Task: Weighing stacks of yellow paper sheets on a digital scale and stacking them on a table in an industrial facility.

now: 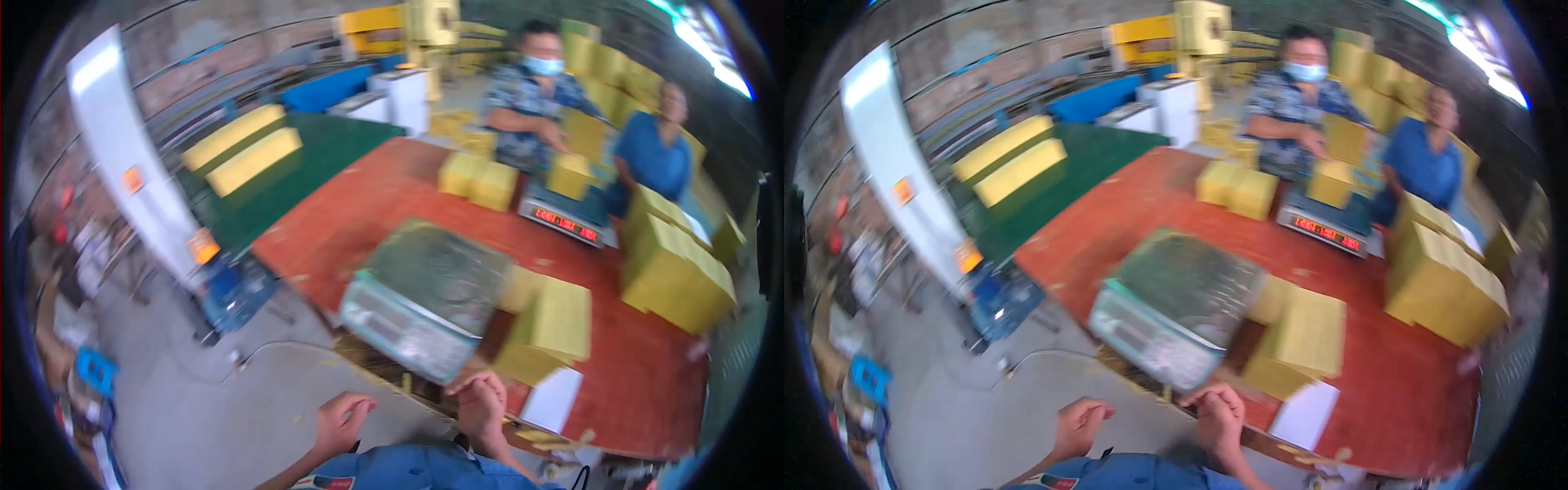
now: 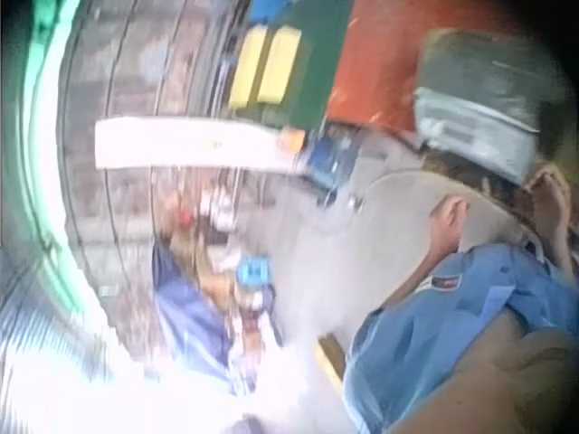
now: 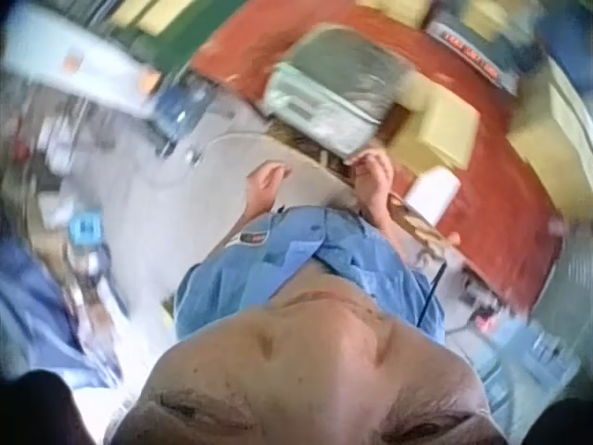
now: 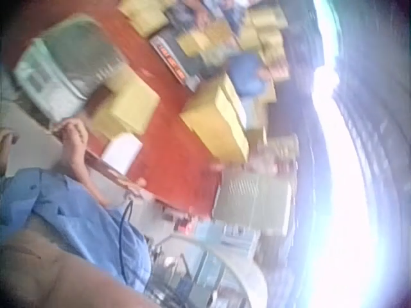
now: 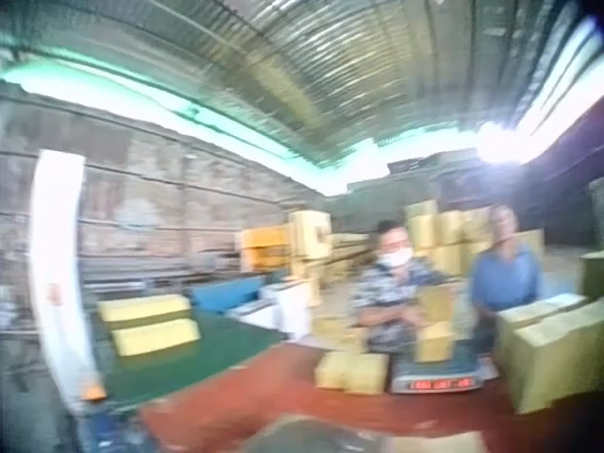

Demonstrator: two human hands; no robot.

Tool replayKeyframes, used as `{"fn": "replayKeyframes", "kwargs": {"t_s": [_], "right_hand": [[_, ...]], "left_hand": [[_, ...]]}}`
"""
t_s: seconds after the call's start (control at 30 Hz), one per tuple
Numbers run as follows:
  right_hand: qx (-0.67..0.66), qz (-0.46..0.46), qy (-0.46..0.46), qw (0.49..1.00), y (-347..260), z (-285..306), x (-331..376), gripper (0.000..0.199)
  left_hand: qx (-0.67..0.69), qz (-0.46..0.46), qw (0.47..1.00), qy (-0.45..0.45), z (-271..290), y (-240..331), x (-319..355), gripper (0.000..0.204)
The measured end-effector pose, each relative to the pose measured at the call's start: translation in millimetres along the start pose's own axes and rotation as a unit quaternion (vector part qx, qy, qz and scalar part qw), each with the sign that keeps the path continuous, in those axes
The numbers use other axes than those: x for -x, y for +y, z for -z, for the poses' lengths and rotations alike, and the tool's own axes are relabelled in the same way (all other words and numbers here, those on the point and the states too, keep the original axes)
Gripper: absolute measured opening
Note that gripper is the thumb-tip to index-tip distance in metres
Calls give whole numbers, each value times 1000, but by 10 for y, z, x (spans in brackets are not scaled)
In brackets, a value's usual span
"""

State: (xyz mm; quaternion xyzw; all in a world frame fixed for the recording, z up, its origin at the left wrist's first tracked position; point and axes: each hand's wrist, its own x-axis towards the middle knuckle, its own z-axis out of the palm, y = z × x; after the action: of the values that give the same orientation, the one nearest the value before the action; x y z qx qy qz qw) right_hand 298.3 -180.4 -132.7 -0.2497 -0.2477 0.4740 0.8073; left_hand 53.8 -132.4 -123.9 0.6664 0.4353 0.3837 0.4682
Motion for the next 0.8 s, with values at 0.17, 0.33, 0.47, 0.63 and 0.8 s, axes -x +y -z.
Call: {"fn": "replayKeyframes", "kwargs": {"t_s": [0.17,0.33,0.47,0.63,0.8], "right_hand": [[21,-84,-87,992,711,-636,-358,18],[-15,-152,-149,977,1318,-1155,-730,18],[-55,-197,-186,961,1789,-1464,-1064,17],[-58,-237,-203,948,2232,-1955,-1421,15],[70,-250,-292,920,2969,-2338,-1681,18]], "left_hand": [[-19,-9,992,121,636,-30,-17,12],[-37,8,981,193,1032,-5,-263,14],[-86,-5,971,224,1476,33,-605,15],[-76,3,951,301,1970,-131,-912,16],[-149,-8,926,346,2805,-477,-1182,14]]}}
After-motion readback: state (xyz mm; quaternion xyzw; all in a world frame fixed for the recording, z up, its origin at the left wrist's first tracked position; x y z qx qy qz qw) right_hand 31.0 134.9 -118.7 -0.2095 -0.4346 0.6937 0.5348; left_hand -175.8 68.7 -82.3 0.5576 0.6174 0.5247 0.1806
